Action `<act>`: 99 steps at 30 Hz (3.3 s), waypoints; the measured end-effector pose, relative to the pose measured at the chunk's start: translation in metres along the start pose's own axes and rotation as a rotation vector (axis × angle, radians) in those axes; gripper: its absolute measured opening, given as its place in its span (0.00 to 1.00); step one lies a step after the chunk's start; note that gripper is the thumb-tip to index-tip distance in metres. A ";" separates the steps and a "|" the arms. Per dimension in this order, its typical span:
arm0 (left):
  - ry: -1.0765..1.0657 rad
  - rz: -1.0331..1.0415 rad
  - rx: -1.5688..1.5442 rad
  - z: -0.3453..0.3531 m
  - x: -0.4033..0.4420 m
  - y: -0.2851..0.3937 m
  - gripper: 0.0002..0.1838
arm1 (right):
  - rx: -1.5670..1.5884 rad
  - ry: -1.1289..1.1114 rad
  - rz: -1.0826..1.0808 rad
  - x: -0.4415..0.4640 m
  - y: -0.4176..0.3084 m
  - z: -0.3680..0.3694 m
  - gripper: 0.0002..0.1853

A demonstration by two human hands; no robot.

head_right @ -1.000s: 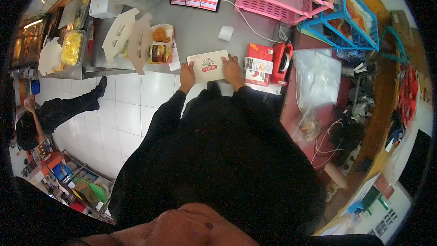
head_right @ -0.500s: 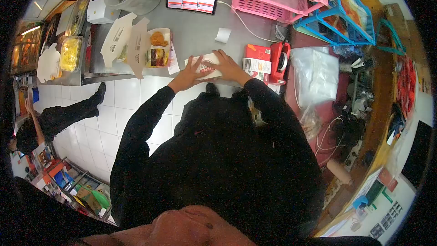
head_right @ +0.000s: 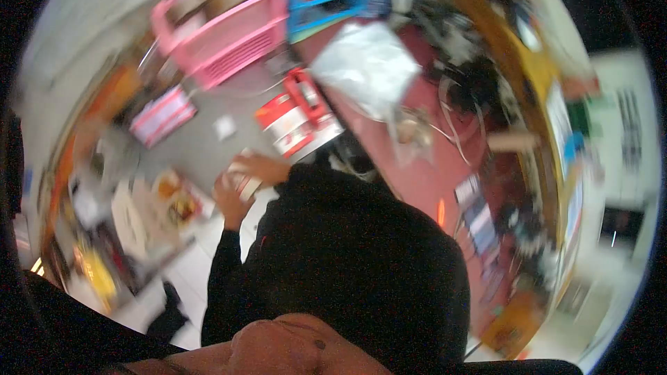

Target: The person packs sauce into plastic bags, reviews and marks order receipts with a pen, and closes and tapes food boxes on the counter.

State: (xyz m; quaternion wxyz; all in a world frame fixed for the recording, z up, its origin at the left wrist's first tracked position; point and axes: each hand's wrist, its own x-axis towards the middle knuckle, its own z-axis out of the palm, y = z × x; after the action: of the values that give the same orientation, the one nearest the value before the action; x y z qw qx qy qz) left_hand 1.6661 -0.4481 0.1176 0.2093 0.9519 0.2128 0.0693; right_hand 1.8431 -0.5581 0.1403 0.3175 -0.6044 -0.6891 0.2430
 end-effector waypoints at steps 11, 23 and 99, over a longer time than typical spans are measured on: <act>-0.303 -0.078 0.320 0.023 0.058 0.004 0.71 | -0.321 0.787 0.958 -0.153 0.121 -0.084 0.08; -0.358 -0.169 0.322 0.026 0.063 0.005 0.72 | 0.788 0.856 1.080 -0.142 0.069 -0.131 0.15; 0.103 -0.556 -1.682 -0.059 0.105 0.185 0.24 | 0.619 0.848 1.053 -0.154 0.067 -0.134 0.11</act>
State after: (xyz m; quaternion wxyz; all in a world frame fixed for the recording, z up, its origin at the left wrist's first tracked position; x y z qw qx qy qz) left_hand 1.8169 -0.5332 0.2547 0.8390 0.3925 0.3243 0.1922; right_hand 1.9969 -0.7065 0.1614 0.5535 -0.7796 -0.0262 0.2918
